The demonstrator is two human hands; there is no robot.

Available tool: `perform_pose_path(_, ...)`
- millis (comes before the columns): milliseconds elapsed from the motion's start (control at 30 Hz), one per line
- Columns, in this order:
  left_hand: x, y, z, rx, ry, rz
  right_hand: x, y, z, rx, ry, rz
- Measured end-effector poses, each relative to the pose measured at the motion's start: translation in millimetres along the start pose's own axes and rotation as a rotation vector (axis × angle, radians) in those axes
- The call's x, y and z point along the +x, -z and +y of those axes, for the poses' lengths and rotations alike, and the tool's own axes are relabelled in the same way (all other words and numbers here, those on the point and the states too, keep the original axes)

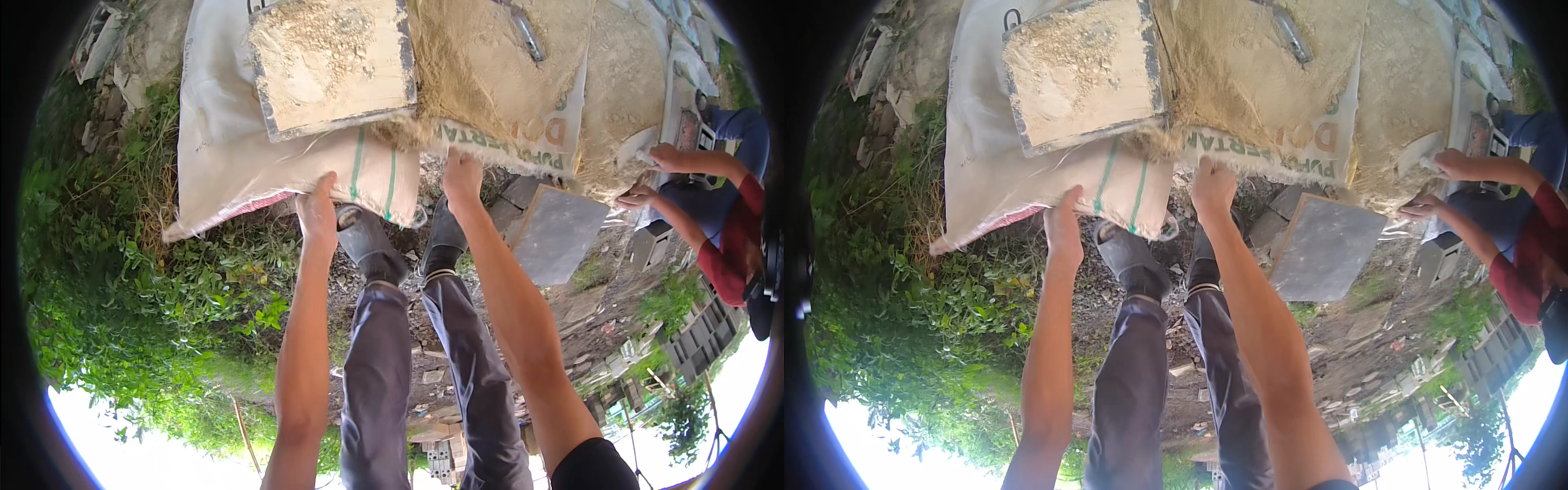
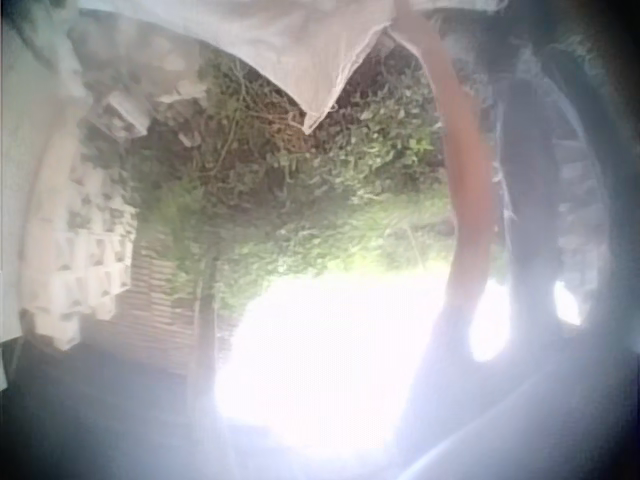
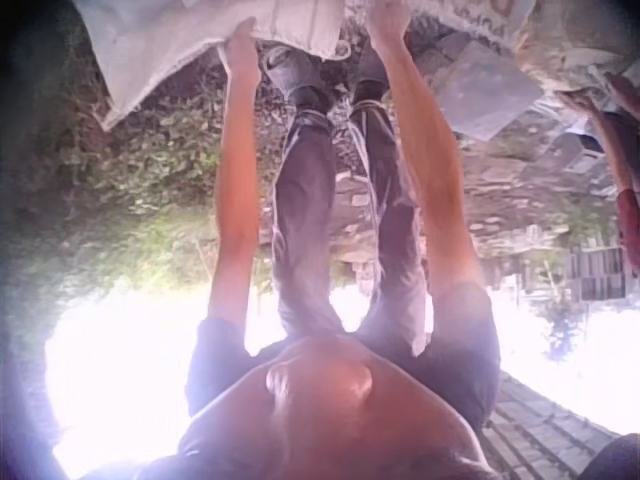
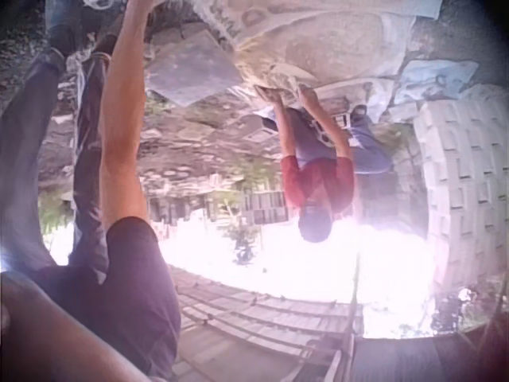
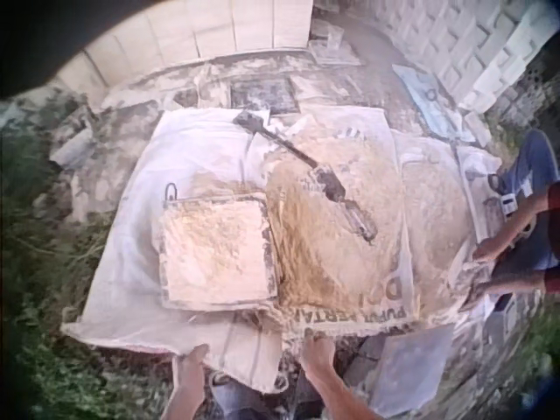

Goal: The person shapes a block of compressed sawdust using a metal scraper and their hands to smooth the edges and surfaces of the material inside a metal frame.

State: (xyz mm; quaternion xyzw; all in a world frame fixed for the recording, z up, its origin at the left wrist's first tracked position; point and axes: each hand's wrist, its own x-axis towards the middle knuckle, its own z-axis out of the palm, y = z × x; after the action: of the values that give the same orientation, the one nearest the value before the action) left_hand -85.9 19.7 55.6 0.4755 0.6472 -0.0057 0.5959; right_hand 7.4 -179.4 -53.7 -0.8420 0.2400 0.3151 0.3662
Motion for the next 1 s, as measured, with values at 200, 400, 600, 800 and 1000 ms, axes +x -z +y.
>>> perform_pose_path(200,17,35,-116,0.394,0.189,-0.085,8,-13,38,-0.405,-0.068,-0.116)
perform_pose_path(400,28,38,-96,1.343,-0.250,-0.473,-32,3,-26,-0.393,0.144,-0.029)
perform_pose_path(600,127,15,-53,1.048,-0.924,0.416,52,-16,-1,-0.379,0.612,0.456)
perform_pose_path(800,182,-23,-77,1.233,-0.864,0.501,106,-29,-14,-0.352,0.843,0.704)
perform_pose_path(1000,197,-20,-99,1.182,-1.019,0.549,92,-50,6,-0.255,0.931,0.667)
